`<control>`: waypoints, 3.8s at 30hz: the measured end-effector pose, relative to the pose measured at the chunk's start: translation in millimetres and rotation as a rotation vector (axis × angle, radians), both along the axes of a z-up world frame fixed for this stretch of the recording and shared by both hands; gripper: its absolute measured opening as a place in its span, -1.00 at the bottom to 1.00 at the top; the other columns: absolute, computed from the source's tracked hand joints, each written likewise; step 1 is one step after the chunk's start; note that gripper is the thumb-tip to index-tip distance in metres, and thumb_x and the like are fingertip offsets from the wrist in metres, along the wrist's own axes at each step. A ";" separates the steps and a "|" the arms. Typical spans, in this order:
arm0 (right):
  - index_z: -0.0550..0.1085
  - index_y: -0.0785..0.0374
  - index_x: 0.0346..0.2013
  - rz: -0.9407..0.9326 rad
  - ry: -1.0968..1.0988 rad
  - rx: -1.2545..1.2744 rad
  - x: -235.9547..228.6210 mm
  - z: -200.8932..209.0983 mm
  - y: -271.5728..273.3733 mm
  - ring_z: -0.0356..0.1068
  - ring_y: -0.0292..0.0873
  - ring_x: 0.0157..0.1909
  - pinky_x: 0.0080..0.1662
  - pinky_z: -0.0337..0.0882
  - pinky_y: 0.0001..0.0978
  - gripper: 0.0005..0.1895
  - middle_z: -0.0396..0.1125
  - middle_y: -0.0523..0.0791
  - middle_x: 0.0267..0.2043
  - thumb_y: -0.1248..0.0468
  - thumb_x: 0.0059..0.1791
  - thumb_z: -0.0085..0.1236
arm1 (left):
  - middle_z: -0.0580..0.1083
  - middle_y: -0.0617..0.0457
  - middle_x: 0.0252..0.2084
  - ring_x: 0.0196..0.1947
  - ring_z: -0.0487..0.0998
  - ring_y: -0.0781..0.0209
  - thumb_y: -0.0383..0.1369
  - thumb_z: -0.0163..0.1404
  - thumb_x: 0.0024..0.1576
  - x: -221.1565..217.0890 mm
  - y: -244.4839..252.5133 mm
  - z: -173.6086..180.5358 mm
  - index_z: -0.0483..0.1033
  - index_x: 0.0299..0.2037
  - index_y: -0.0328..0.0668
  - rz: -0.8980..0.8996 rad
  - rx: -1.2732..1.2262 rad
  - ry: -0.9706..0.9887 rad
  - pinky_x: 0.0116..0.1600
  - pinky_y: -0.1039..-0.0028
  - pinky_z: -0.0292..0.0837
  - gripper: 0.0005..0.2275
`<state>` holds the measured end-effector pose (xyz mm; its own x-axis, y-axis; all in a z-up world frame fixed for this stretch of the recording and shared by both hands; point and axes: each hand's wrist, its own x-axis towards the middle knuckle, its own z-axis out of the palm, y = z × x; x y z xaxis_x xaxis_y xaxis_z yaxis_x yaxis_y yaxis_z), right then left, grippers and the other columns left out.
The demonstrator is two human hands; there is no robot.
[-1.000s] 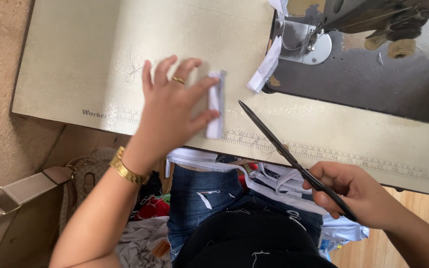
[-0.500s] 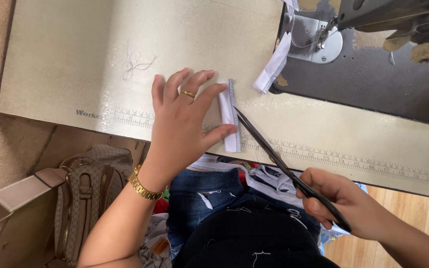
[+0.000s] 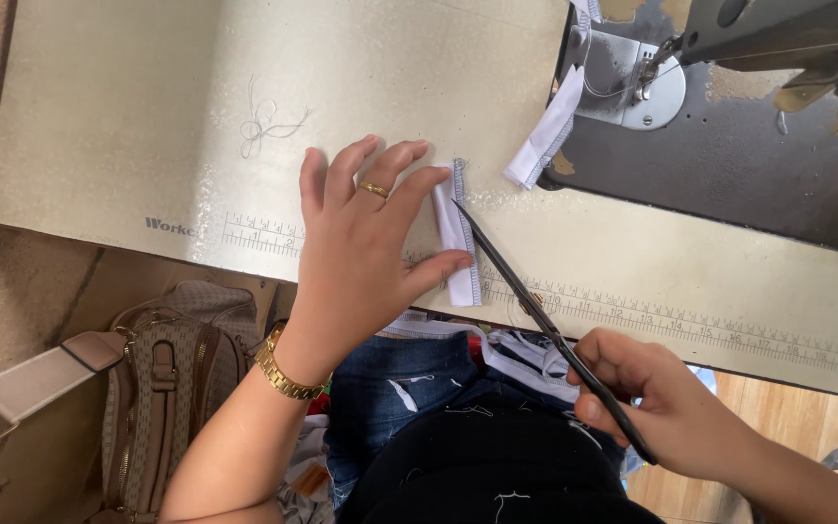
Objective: Preparing and cutting small white fabric strips at a sewing workstation.
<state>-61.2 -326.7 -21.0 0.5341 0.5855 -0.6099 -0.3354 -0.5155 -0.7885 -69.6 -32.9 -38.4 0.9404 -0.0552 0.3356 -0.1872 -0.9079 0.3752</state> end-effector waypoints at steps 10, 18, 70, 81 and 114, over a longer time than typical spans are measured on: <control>0.40 0.39 -0.46 -0.063 0.053 -0.027 -1.9 1.1 -2.2 0.03 -0.34 -0.72 -0.58 0.05 -0.50 -0.80 0.12 -0.16 -0.84 0.27 -0.11 0.14 | 0.32 0.11 0.13 0.16 0.17 -0.04 0.14 -0.06 0.01 0.2 0.3 -1.2 0.38 0.03 0.00 0.004 -0.009 0.000 0.23 -0.04 -0.14 -0.48; 0.40 0.39 -0.45 -0.046 0.053 -0.005 0.1 -3.8 -4.1 0.11 -0.33 -0.78 -0.64 0.09 -0.52 -0.73 0.16 -0.13 -0.79 0.19 -0.16 0.18 | 0.31 0.11 0.13 0.16 0.18 -0.05 0.12 -0.05 0.01 0.4 0.2 0.3 0.38 0.03 -0.01 0.002 -0.008 0.003 0.23 -0.05 -0.13 -0.49; 0.47 0.44 -0.46 0.080 0.109 -0.043 56.5 10.9 0.6 0.05 -0.35 -0.79 -0.69 0.09 -0.47 -0.70 0.18 -0.13 -0.92 0.18 -0.19 0.20 | 0.33 0.12 0.12 0.14 0.20 -0.06 0.11 0.02 -0.02 1.7 1.0 -0.8 0.39 0.02 -0.04 0.012 -0.018 -0.007 0.23 -0.05 -0.10 -0.48; 0.52 0.36 -0.51 0.170 0.063 -0.312 66.5 11.6 -0.5 -0.03 -0.30 -0.71 -0.63 0.01 -0.43 -0.83 0.10 -0.16 -0.79 0.29 -0.16 0.29 | 0.31 0.13 0.13 0.15 0.20 -0.05 0.13 -0.03 0.00 2.3 1.2 -0.7 0.37 0.04 -0.04 0.013 -0.016 0.002 0.23 -0.06 -0.10 -0.46; 0.60 0.41 -0.52 -0.017 -0.216 -0.157 40.5 39.4 -97.6 0.10 -0.20 -0.90 -0.77 0.08 -0.43 -0.66 0.22 -0.07 -0.87 0.15 -0.37 0.32 | 0.20 0.04 0.22 0.23 0.03 -0.03 0.01 0.03 -0.07 37.5 34.8 21.0 0.12 0.23 -0.03 -0.121 -0.164 0.345 0.20 0.01 -0.12 -0.33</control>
<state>-20.7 -424.3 18.4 0.6708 0.4829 -0.5629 -0.1773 -0.6326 -0.7539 -32.1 1.9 -17.4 0.9894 -0.1444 0.0148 -0.1268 -0.8099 0.5727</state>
